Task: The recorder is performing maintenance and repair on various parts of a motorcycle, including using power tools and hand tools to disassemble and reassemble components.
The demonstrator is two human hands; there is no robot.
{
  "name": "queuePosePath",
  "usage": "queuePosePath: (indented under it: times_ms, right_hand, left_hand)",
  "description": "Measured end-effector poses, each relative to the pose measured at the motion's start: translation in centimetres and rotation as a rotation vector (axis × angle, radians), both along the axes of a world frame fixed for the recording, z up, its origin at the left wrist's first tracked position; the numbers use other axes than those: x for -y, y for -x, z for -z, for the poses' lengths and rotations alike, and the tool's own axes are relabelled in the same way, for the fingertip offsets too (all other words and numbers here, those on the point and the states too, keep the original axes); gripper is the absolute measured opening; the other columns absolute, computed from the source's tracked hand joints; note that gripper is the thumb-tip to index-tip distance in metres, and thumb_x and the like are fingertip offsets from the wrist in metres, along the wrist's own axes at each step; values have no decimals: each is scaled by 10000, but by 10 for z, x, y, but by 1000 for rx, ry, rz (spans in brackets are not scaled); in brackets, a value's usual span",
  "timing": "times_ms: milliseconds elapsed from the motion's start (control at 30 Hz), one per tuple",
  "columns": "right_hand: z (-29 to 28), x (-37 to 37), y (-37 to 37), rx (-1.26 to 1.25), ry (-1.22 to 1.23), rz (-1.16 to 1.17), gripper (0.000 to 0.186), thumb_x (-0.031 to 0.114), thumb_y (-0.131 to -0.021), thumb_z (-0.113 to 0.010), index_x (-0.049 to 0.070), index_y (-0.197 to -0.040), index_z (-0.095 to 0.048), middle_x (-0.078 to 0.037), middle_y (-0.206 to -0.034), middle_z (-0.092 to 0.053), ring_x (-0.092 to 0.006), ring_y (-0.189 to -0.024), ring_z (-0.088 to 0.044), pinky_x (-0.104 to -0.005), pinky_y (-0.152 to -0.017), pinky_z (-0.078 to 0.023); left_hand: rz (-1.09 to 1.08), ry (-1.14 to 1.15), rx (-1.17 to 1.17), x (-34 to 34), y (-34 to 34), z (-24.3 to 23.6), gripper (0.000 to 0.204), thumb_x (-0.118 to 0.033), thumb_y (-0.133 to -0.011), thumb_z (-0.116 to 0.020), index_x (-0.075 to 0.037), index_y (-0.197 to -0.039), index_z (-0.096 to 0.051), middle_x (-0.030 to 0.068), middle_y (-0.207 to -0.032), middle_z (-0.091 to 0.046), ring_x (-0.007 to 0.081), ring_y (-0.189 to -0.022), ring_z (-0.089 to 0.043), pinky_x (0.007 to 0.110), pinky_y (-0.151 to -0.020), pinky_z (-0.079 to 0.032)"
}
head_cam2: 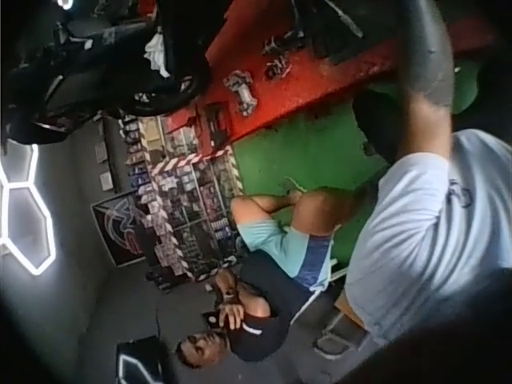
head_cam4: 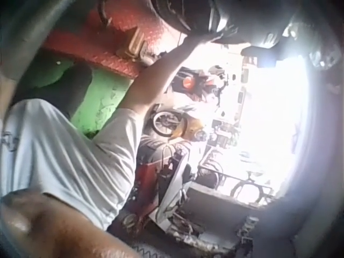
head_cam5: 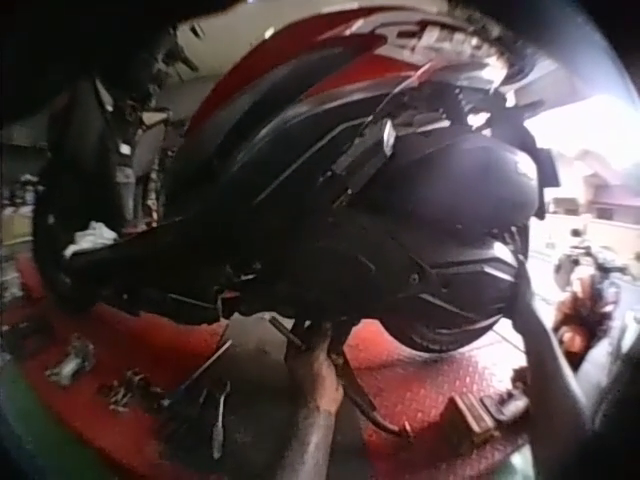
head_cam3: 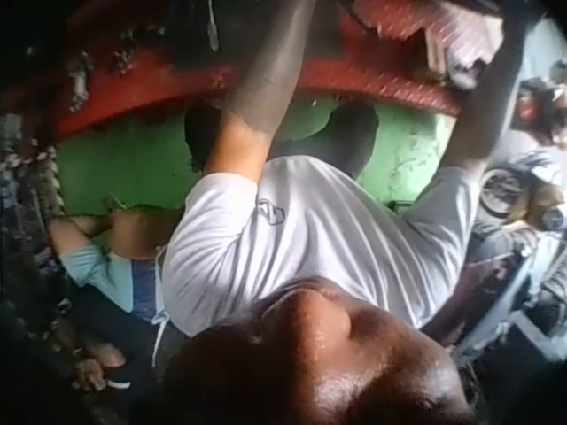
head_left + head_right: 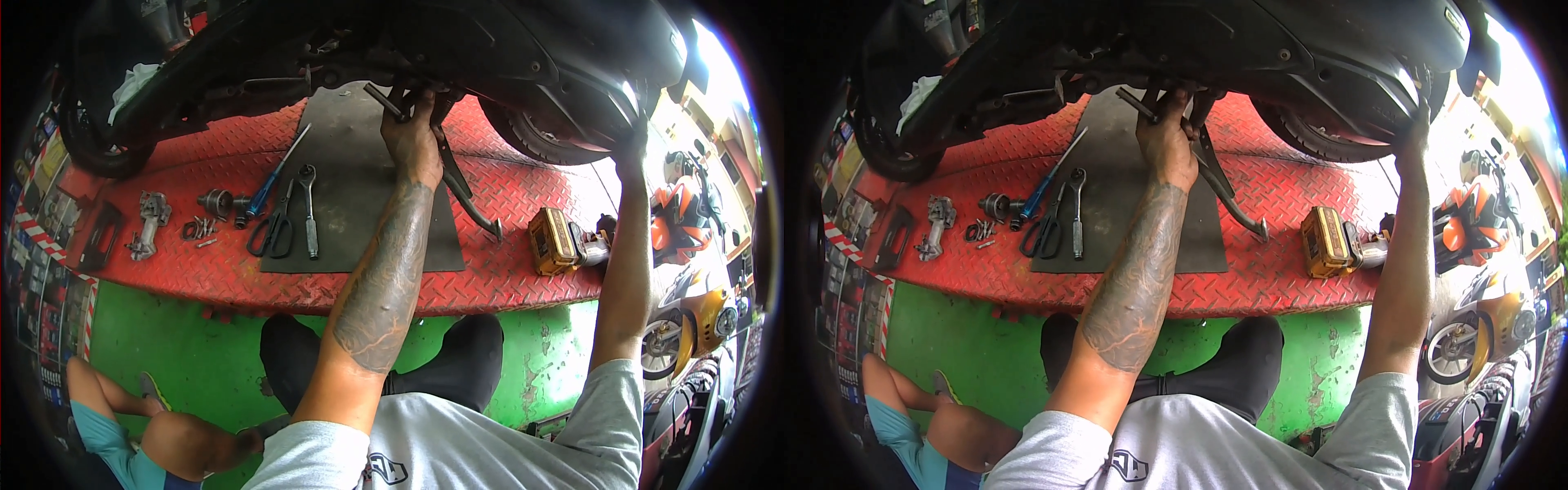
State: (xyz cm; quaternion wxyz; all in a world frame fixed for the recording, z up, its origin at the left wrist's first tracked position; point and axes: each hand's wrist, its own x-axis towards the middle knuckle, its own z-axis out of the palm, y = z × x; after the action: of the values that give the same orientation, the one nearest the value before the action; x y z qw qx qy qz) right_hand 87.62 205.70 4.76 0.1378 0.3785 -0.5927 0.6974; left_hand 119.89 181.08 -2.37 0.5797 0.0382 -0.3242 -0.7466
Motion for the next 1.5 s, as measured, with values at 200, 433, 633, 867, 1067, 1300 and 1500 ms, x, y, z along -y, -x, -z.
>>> queuePosePath:
  times_ms: [200, 433, 633, 867, 1067, 1300, 1500]
  right_hand:
    - [-5, -4, -9, 90, -45, -19, 695, 618, -1075, -406, 125, -1564, -427, -72, -1153, -582, -211, -1085, -634, -392, -971, -529]
    - [-1, 5, -1, -26, 42, 15, 660, 595, -1079, -423, 122, -1538, -464, -17, -947, -562, -129, -800, -586, -288, -680, -519]
    - [-4, 3, -4, 95, 45, 34, 636, 562, -1088, -426, 145, -1569, -434, 6, -888, -535, -89, -701, -545, -241, -560, -467]
    - [-2, 0, -7, -48, -1, -47, 683, 582, -1090, -406, 141, -1611, -367, -45, -1006, -545, -177, -903, -631, -334, -771, -570]
    - [-3, -6, -14, -30, -61, -70, 675, 570, -1102, -361, 145, -1627, -336, -122, -1295, -579, -286, -1145, -653, -430, -981, -570]
    - [-11, 2, -25, 32, -12, -36, 654, 567, -1100, -369, 162, -1613, -375, -68, -1201, -565, -197, -1001, -635, -331, -793, -553]
    - [-15, -6, -45, -99, -87, -277, 799, 608, -1061, -436, 268, -1692, -84, -136, -1728, -146, -477, -1420, -461, -643, -998, -562]
  left_hand:
    - [76, 44, -9, 9, -4, -10, 395, -77, -890, -826, -75, -1231, -627, 41, -1087, -692, 112, -816, -638, 279, -635, -490]
    - [48, 82, 74, 2, -11, -16, 383, -131, -884, -831, -163, -1171, -579, -35, -979, -703, 83, -711, -597, 216, -507, -330]
    - [-36, -32, 154, 8, 2, 7, 336, -97, -910, -792, -128, -1112, -526, 3, -946, -663, 103, -763, -640, 250, -485, -355]
    - [-115, 4, 30, 18, 19, 15, 345, -188, -913, -836, -106, -1073, -542, 9, -966, -656, 133, -790, -660, 298, -495, -391]
    - [-136, 39, 207, 22, 2, 2, 421, -215, -861, -890, -100, -1111, -572, 15, -971, -664, 144, -850, -673, 329, -555, -450]
    - [-163, 73, 274, 20, -4, 3, 354, -202, -912, -828, -50, -1091, -562, 58, -963, -641, 181, -846, -632, 375, -656, -517]
    - [-406, 260, 580, 18, -39, 19, 300, -334, -1026, -560, -38, -1036, -515, 104, -841, -661, 182, -625, -572, 365, -527, -420]
